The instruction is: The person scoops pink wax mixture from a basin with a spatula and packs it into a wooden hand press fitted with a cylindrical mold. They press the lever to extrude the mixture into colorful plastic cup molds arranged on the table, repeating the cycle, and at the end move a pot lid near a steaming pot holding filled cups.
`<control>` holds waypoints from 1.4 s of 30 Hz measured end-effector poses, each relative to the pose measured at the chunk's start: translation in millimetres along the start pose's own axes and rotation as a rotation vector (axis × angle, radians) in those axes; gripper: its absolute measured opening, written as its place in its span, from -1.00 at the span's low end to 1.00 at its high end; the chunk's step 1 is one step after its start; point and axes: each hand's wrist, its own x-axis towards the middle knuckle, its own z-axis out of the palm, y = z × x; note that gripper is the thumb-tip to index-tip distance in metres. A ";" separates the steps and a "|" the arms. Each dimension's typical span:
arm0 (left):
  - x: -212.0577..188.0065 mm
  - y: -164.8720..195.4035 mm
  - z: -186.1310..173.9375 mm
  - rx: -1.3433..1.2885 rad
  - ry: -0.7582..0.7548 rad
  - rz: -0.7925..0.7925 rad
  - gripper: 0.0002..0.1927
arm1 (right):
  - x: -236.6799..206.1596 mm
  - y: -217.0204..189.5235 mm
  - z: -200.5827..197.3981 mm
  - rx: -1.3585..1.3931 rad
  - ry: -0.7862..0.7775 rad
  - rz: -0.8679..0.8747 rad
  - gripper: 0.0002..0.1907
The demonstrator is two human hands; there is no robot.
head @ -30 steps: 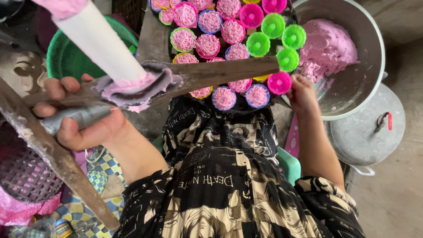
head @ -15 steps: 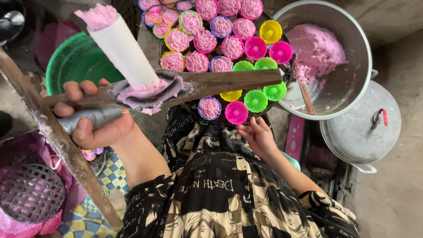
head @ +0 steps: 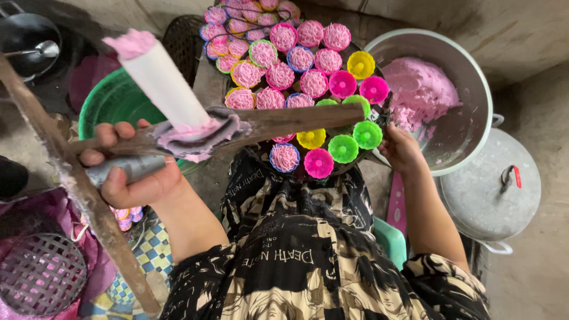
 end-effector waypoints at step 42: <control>-12.0 -2.2 -22.0 -0.018 -0.101 -0.050 -0.70 | -0.8 21.1 184.1 -1.871 -0.079 -1.215 -0.13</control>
